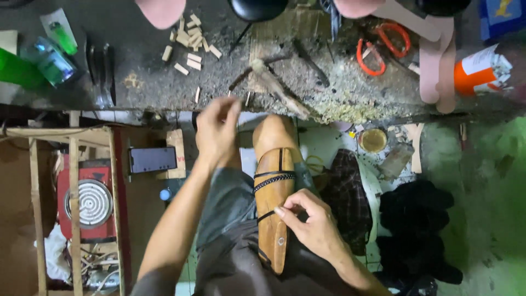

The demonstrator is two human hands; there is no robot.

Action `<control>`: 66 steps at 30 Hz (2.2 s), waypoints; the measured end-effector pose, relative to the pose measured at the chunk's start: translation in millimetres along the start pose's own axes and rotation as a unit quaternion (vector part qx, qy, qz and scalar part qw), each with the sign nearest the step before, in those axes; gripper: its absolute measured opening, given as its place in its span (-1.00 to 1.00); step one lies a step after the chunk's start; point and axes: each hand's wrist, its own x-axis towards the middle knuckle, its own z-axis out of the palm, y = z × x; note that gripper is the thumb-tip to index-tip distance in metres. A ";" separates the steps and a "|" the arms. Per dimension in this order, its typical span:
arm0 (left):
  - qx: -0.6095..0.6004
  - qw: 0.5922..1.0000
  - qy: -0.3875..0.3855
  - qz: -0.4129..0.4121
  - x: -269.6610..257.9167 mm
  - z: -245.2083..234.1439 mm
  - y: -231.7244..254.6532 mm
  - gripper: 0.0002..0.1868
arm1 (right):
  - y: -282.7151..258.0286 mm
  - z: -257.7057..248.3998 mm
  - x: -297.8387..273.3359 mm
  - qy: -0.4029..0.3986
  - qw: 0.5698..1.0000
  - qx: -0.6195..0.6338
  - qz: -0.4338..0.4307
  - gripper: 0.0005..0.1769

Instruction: The person is lasting a sandal by pulling straps over a wooden last and securing them with a hammer.

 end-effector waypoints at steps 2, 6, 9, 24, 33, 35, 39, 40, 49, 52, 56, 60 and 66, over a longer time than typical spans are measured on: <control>-0.032 0.997 -0.012 0.076 48.9 10.6 -10.0 -0.76 | -1.7 -0.4 4.7 -0.011 0.999 0.010 0.034 -0.77; 0.039 0.994 0.000 0.103 129.5 45.2 -36.4 -0.69 | 3.2 3.9 8.5 -0.015 0.998 0.020 0.051 -0.74; 0.141 0.975 -0.015 0.170 161.3 68.0 -61.0 -0.73 | 9.1 5.3 6.4 -0.007 0.996 0.049 0.069 -0.73; -0.277 0.878 -0.375 -0.111 -66.8 -43.1 65.6 -0.89 | 50.7 -3.6 38.6 0.083 0.964 0.238 0.084 -0.57; -0.249 0.895 -0.353 -0.109 -100.5 -100.7 31.8 -0.82 | 59.5 -10.0 35.2 0.086 0.905 0.410 0.068 -0.76; -0.214 0.905 -0.361 -0.067 -97.5 -103.1 30.5 -0.80 | 71.0 -8.5 30.5 0.091 0.879 0.460 0.087 -0.76; -0.165 0.913 -0.371 -0.022 -87.6 -99.6 75.4 -0.74 | 62.5 -5.1 29.5 0.095 0.886 0.445 0.094 -0.78; -0.139 0.917 -0.374 -0.013 -86.6 -95.7 82.3 -0.72 | 60.3 -3.5 30.4 0.103 0.896 0.424 0.087 -0.78; -0.130 0.927 -0.351 -0.029 -96.1 -64.9 73.9 -0.76 | 63.6 7.4 30.2 0.110 0.925 0.360 0.052 -0.82; -0.153 0.914 -0.373 -0.051 -100.0 -63.3 63.7 -0.76 | 71.3 10.2 30.0 0.107 0.937 0.331 0.042 -0.84; -0.232 0.880 -0.403 -0.097 -104.4 -61.1 60.6 -0.72 | 69.5 11.4 28.9 0.120 0.952 0.278 0.039 -0.85; -0.265 0.862 -0.412 -0.129 -108.9 -55.9 48.3 -0.70 | 60.4 9.2 31.0 0.123 0.958 0.254 0.049 -0.83; -0.298 0.832 -0.418 -0.208 -116.3 -48.0 16.3 -0.71 | 83.1 9.6 19.8 0.081 0.943 0.290 0.143 -0.81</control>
